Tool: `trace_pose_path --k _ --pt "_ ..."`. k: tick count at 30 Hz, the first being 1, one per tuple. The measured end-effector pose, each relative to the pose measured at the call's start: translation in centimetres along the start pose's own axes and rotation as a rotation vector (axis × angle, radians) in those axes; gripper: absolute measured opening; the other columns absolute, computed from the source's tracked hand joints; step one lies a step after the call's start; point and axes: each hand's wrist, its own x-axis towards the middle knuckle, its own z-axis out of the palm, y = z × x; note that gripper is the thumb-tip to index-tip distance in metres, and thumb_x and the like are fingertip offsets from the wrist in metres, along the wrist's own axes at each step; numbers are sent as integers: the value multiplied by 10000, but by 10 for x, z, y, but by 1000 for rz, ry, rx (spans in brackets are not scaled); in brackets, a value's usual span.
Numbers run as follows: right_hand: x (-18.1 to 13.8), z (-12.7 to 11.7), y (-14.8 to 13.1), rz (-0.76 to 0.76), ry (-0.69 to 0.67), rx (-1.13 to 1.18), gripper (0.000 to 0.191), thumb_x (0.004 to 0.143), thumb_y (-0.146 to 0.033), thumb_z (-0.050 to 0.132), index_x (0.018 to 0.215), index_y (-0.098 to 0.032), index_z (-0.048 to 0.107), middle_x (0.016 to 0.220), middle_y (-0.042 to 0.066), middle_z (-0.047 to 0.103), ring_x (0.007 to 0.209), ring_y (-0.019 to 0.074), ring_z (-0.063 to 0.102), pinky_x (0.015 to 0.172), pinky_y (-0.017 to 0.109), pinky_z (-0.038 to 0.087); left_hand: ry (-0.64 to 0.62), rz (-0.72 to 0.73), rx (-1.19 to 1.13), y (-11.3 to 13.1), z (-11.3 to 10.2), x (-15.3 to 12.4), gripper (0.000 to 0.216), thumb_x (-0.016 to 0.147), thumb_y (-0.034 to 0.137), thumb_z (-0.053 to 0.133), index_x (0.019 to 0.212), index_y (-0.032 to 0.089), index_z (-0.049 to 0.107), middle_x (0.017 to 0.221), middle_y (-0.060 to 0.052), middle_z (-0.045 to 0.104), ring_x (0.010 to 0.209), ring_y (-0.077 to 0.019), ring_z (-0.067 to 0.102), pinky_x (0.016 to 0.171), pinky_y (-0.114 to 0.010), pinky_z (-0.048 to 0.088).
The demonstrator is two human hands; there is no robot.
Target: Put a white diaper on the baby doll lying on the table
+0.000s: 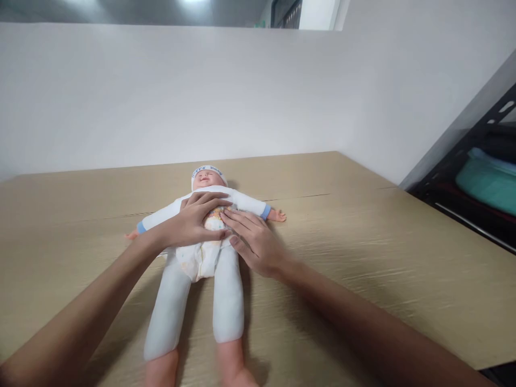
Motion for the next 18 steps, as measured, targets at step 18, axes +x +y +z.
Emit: trace_pose_path --k 18 --pt "-6 3 -20 -91 8 -113 633 1164 -368 362 1775 -348 199 1817 47 316 1677 311 287 1360 596 276 315 -58 80 -98 22 -108 459 1106 504 464 1480 245 526 1546 -129 594 1418 -350 493 1216 -550 328"
